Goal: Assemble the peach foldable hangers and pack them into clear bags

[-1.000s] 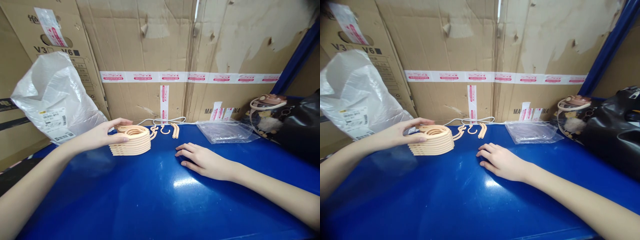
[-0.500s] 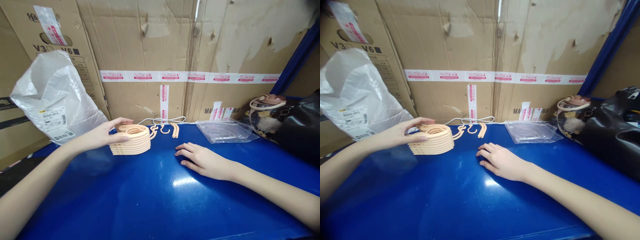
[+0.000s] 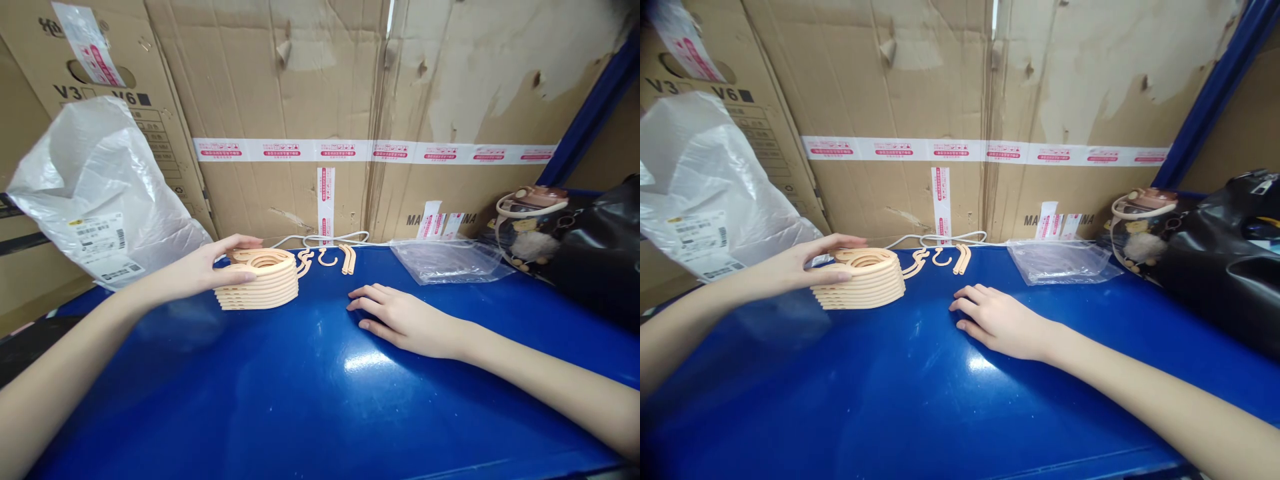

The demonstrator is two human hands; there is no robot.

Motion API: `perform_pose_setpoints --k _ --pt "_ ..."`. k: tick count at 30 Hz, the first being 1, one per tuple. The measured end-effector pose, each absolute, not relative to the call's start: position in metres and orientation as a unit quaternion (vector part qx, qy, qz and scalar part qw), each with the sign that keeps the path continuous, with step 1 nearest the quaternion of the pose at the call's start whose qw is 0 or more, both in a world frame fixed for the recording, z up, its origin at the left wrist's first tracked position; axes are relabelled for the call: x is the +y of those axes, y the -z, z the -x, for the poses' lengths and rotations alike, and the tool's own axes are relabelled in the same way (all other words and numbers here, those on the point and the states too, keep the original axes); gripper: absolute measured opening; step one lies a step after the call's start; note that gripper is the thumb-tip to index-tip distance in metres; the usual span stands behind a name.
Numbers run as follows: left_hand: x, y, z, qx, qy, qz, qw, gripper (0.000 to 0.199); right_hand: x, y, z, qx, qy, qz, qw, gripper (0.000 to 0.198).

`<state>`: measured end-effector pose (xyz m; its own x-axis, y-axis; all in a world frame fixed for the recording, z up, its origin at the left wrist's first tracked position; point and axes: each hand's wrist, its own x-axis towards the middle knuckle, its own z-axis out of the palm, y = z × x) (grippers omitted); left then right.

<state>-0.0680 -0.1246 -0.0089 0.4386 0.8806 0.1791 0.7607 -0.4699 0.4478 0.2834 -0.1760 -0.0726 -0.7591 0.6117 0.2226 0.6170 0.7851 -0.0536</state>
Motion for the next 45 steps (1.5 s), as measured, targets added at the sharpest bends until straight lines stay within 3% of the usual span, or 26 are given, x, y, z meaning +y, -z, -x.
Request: perform_pose_setpoints --k 16,21,26,32,45 --pt "-0.126 0.011 0.065 0.492 -0.203 -0.833 0.150 0.062 -0.176 0.073 -0.284 -0.938 0.014 0.328 0.114 0.033" --pt "-0.122 0.006 0.075 0.507 -0.207 -0.820 0.169 0.072 -0.176 0.072 -0.284 -0.937 0.013 0.331 0.109 0.034" --pt "-0.111 0.000 0.098 0.546 -0.303 -0.770 0.129 0.056 -0.177 0.072 -0.283 -0.937 0.003 0.330 0.117 0.033" --pt "-0.113 0.003 0.102 0.548 -0.218 -0.786 0.184 0.049 -0.178 0.071 -0.283 -0.937 0.000 0.328 0.118 0.034" --pt "-0.115 0.007 0.092 0.543 -0.239 -0.782 0.192 0.040 -0.176 0.072 -0.284 -0.937 0.010 0.334 0.106 0.034"
